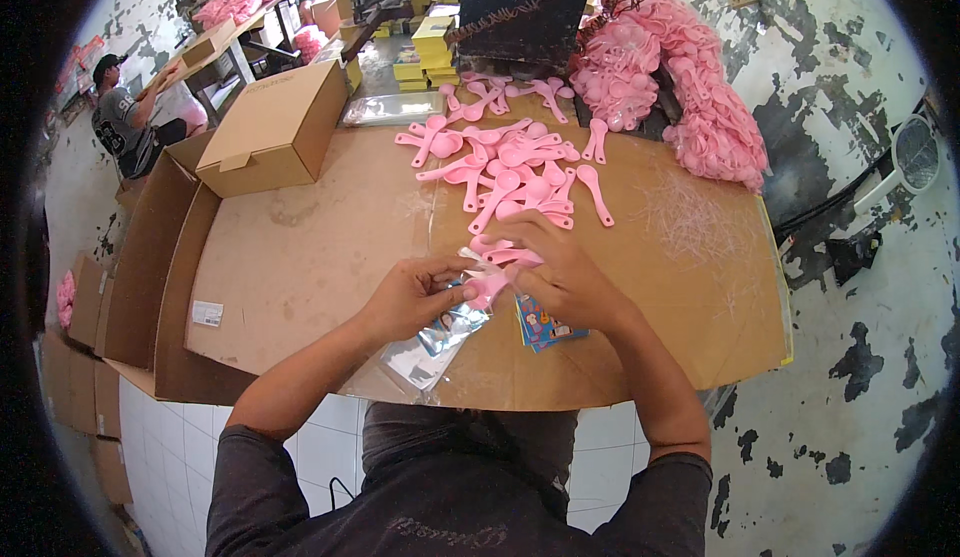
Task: The person repeatedly picks up pink plastic scoops and small blue cards, places them into clear plastic bags, and seals the bags. The person then places the sealed bags into a cardboard box. The process is repeated continuously throughout the clip.
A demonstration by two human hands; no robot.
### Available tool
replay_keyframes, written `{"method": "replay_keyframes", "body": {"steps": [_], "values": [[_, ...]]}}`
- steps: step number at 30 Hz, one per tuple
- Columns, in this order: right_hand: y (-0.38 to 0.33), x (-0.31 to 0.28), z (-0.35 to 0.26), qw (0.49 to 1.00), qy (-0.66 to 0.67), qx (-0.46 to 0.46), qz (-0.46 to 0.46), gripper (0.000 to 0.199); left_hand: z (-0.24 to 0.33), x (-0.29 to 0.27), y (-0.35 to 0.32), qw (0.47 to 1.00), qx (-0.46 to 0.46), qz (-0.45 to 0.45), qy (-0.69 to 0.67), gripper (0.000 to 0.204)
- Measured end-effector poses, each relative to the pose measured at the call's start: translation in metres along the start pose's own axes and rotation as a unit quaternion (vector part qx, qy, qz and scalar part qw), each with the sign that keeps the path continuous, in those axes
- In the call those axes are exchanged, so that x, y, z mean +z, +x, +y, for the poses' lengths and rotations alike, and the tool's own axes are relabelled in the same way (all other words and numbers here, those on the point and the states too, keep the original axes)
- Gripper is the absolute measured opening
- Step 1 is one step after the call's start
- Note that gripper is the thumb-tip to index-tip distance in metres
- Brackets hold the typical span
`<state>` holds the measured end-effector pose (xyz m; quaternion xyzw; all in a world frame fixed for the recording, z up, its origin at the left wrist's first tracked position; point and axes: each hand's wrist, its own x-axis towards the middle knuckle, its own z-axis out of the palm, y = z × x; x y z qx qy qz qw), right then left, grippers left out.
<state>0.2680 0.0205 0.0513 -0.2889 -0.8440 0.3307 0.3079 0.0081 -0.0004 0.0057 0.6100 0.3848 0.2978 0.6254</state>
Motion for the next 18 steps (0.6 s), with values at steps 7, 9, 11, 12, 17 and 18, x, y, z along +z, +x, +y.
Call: {"method": "replay_keyframes", "body": {"steps": [7,9,11,12,17,18], "values": [[0.014,0.014,-0.008,0.847,0.524,0.026,-0.084,0.062,-0.005,-0.014,0.000,0.984,0.081,-0.095,-0.126,0.044],[0.013,-0.001,-0.014,0.911,0.405,0.025,-0.074,0.054,0.001,-0.014,-0.002,0.978,0.086,-0.134,-0.133,0.049],[0.019,-0.006,-0.023,0.957,0.283,0.020,-0.064,0.047,-0.006,-0.014,0.000,0.974,0.108,-0.142,-0.139,0.044],[0.024,-0.005,-0.027,0.978,0.174,-0.039,-0.107,0.036,-0.008,-0.014,0.000,0.969,0.129,-0.153,-0.144,0.040],[0.033,-0.005,-0.075,0.996,0.007,-0.087,-0.012,0.013,0.003,-0.019,-0.002,0.975,0.146,-0.102,-0.132,0.045],[0.038,-0.010,-0.080,0.993,-0.062,-0.102,0.009,0.012,0.006,-0.019,-0.001,0.973,0.188,-0.036,-0.131,0.046]]}}
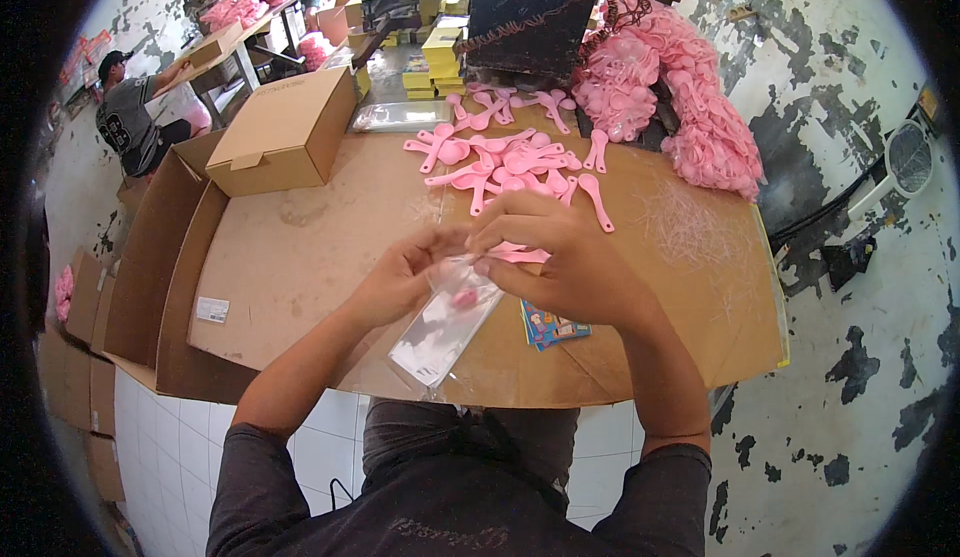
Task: The person repeatedly picks up pink plastic scoops and small blue cards, places them into clear plastic bags, and seals the bags. The person then places the sealed bags into a cardboard box. The process is repeated continuously throughout the clip.
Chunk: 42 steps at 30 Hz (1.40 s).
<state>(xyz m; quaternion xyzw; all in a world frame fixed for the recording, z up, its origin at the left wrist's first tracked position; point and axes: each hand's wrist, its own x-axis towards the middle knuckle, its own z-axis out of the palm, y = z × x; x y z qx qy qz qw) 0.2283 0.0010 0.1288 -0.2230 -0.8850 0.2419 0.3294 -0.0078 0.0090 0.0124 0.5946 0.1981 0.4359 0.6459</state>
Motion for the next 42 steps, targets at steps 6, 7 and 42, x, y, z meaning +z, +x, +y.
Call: {"method": "replay_keyframes", "body": {"steps": [6,7,42], "values": [[0.006,-0.011,-0.012,0.991,-0.075,0.109,0.030,0.013,0.015,0.005,-0.007,0.977,0.062,0.010,0.204,0.056],[0.007,-0.010,-0.011,0.986,-0.079,0.141,0.030,0.014,0.019,0.008,-0.007,0.970,0.079,0.010,0.230,0.057],[-0.138,-0.149,0.139,0.877,0.427,0.166,0.142,0.007,0.039,0.004,0.002,0.977,-0.057,0.080,0.192,0.043]]}}
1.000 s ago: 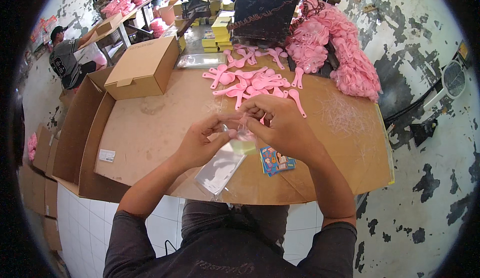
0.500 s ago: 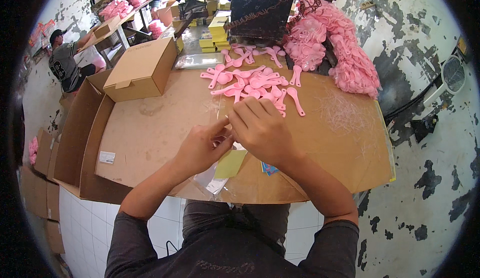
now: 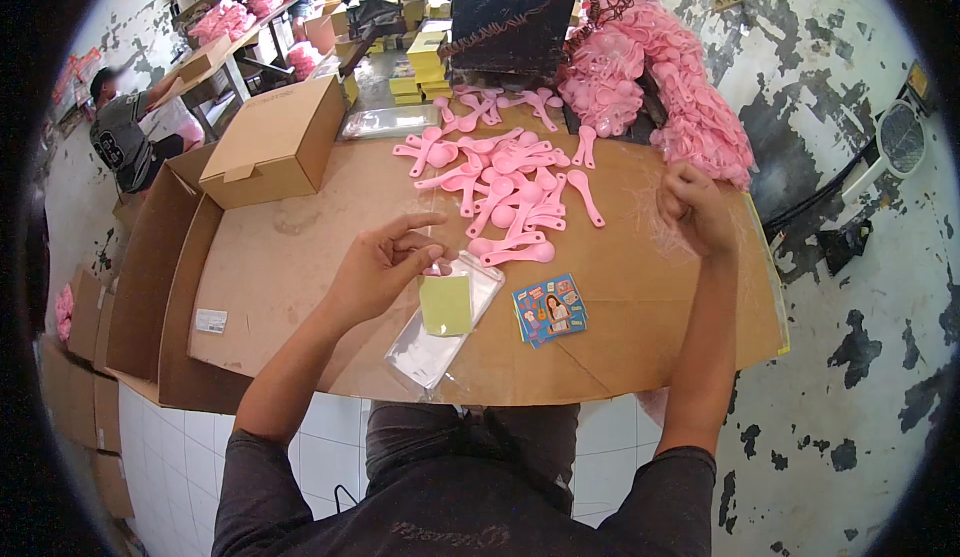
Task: The person repeatedly picks up pink plastic scoops and small blue cards, places them into clear plastic bags, and seals the bags. The person then places the sealed bags into a cardboard box. The process is repeated continuously throughout the clip.
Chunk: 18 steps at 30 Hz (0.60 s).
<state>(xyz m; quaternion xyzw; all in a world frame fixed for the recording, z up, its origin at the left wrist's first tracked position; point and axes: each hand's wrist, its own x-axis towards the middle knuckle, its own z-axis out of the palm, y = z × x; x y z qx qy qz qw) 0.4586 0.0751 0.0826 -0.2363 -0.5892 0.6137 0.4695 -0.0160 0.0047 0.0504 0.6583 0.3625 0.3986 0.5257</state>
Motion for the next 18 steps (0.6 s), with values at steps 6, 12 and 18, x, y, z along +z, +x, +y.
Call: {"method": "replay_keyframes", "body": {"steps": [6,12,18], "values": [[-0.033,-0.047,0.029,0.640,-0.717,-0.016,0.275,0.033,-0.012,0.003,0.006,1.000,0.005,0.010,-0.020,0.044],[0.004,0.032,0.029,0.748,-0.631,-0.073,0.191,0.036,-0.010,0.013,0.012,1.000,0.013,0.002,-0.018,0.041],[0.040,0.191,0.062,0.931,-0.357,0.022,-0.075,0.032,-0.016,0.024,0.019,0.999,0.015,0.022,-0.021,0.038]]}}
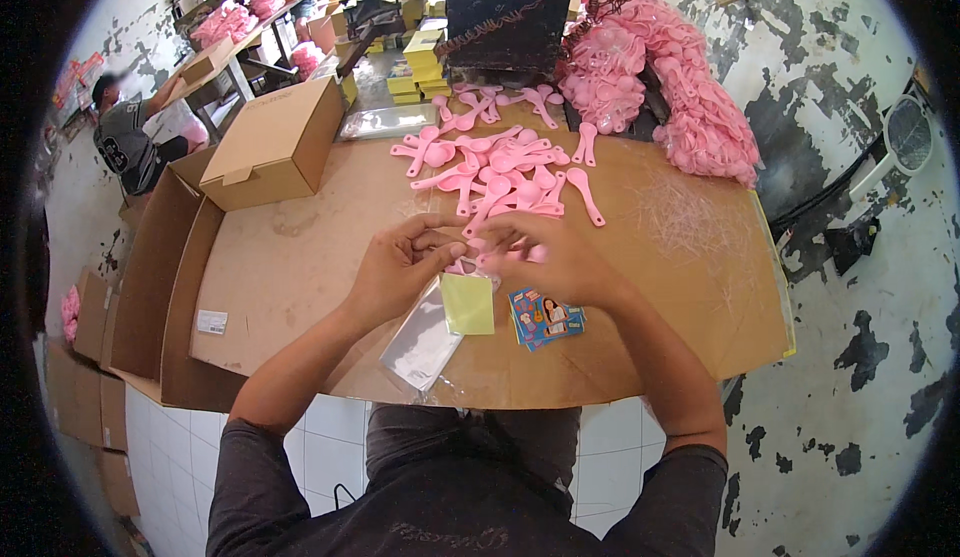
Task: The person repeatedly picks up pink plastic scoops and small blue cards, places them into clear plastic bags, and seals the bags. The person then places the sealed bags into a cardboard box. The process is repeated continuously throughout the clip.
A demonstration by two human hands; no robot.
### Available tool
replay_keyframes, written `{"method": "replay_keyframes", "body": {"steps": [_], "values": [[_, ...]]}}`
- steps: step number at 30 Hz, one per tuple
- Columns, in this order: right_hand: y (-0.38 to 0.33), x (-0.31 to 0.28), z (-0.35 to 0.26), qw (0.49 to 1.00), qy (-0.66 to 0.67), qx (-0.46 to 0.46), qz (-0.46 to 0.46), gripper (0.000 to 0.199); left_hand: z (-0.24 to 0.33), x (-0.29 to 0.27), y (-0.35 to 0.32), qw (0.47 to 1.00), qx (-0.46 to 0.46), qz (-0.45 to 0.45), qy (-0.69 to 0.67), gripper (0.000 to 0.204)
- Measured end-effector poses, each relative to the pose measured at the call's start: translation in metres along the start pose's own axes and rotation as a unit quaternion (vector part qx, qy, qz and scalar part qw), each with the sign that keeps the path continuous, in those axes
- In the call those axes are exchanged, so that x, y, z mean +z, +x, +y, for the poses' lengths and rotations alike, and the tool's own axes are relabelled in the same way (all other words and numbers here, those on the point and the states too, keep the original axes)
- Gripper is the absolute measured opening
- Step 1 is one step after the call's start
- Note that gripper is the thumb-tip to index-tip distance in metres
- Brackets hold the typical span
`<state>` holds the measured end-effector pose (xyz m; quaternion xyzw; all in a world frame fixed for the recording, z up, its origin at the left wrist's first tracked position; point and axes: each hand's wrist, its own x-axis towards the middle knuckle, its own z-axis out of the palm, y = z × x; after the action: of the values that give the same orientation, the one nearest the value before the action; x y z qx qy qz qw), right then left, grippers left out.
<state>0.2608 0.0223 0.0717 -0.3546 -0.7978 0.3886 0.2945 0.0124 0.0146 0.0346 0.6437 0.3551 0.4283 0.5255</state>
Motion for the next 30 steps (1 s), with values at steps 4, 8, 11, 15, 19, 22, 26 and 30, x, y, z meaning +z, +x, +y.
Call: {"method": "replay_keyframes", "body": {"steps": [4,8,11,15,19,22,26,30], "values": [[0.010,0.021,0.024,0.987,0.151,0.050,-0.001,0.028,-0.006,-0.001,-0.002,0.998,0.014,0.022,-0.063,0.039],[0.006,0.024,0.029,0.975,0.216,0.039,0.010,0.025,-0.010,-0.003,-0.008,0.991,0.016,0.014,-0.135,0.035],[0.005,0.026,0.020,0.976,0.216,0.035,0.026,0.024,-0.022,-0.007,-0.012,0.994,-0.031,-0.002,-0.105,0.034],[0.004,0.032,0.027,0.971,0.226,0.022,0.076,0.017,-0.029,-0.006,-0.012,0.998,0.007,0.028,-0.054,0.028],[0.005,0.033,0.033,0.963,0.258,0.026,0.080,0.014,-0.034,-0.003,-0.012,0.996,0.020,0.057,-0.063,0.024],[0.003,0.032,0.037,0.962,0.257,0.008,0.090,0.014,-0.033,-0.002,-0.016,0.997,0.016,0.054,-0.057,0.025],[0.001,0.029,0.042,0.964,0.248,-0.004,0.095,0.015,-0.026,0.001,-0.016,0.995,0.031,0.050,-0.083,0.025],[0.000,0.023,0.046,0.977,0.194,0.013,0.082,0.019,-0.035,-0.008,-0.017,0.993,0.003,0.019,-0.117,0.026]]}}
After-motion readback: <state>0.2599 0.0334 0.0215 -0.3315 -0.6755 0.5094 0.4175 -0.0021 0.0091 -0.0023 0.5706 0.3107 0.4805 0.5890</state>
